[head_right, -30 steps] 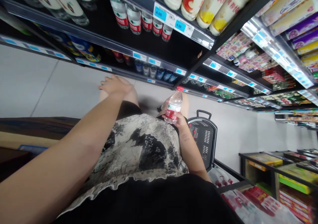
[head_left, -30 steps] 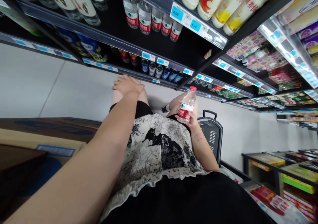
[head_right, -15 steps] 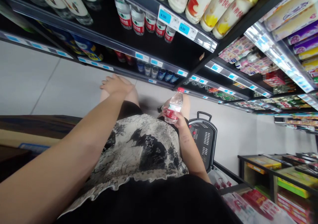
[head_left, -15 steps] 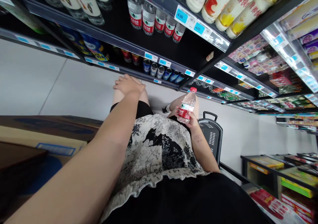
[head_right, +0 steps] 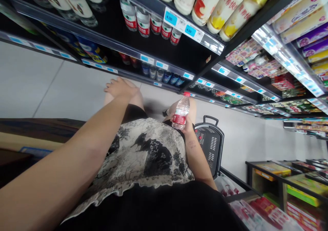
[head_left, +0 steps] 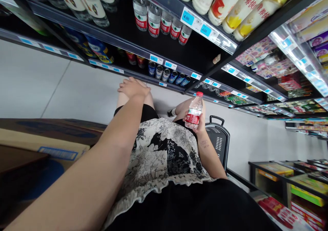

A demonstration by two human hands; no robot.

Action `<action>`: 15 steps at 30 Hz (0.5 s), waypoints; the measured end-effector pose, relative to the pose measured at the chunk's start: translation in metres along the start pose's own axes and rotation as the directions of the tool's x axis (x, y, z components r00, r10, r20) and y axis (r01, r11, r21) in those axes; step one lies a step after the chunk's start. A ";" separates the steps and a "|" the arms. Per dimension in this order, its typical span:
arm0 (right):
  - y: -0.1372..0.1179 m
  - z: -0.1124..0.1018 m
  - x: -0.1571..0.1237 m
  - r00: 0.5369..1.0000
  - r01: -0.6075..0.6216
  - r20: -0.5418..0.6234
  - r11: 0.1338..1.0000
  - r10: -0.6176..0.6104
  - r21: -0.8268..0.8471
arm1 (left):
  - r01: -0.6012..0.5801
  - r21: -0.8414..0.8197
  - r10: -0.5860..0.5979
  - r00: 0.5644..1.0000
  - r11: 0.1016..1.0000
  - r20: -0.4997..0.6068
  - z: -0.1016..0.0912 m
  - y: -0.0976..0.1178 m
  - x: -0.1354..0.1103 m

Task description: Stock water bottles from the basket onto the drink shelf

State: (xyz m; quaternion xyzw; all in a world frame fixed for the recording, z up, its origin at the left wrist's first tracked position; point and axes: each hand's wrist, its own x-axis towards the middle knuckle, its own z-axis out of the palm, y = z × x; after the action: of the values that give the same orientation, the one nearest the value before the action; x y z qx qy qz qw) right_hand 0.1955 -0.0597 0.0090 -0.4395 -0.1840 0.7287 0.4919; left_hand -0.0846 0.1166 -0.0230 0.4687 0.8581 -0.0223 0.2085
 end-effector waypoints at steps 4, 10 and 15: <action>-0.006 0.005 -0.001 0.999 -0.005 -0.048 1.000 0.006 0.011 | 0.014 0.021 -0.013 1.000 1.000 -0.016 -0.001 0.001 -0.001; -0.005 0.001 -0.008 0.998 0.055 0.034 0.998 -0.054 -0.033 | 0.035 0.060 -0.032 0.998 0.998 -0.046 0.001 0.002 -0.001; -0.001 -0.002 -0.005 0.999 0.047 0.005 0.999 -0.047 0.024 | 0.036 0.069 -0.033 0.998 0.997 -0.052 0.004 0.002 0.002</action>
State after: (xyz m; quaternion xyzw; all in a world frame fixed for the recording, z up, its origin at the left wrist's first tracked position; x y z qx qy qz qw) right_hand 0.1987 -0.0641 0.0108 -0.4272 -0.1870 0.7202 0.5137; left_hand -0.0823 0.1181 -0.0270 0.4614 0.8697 -0.0441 0.1697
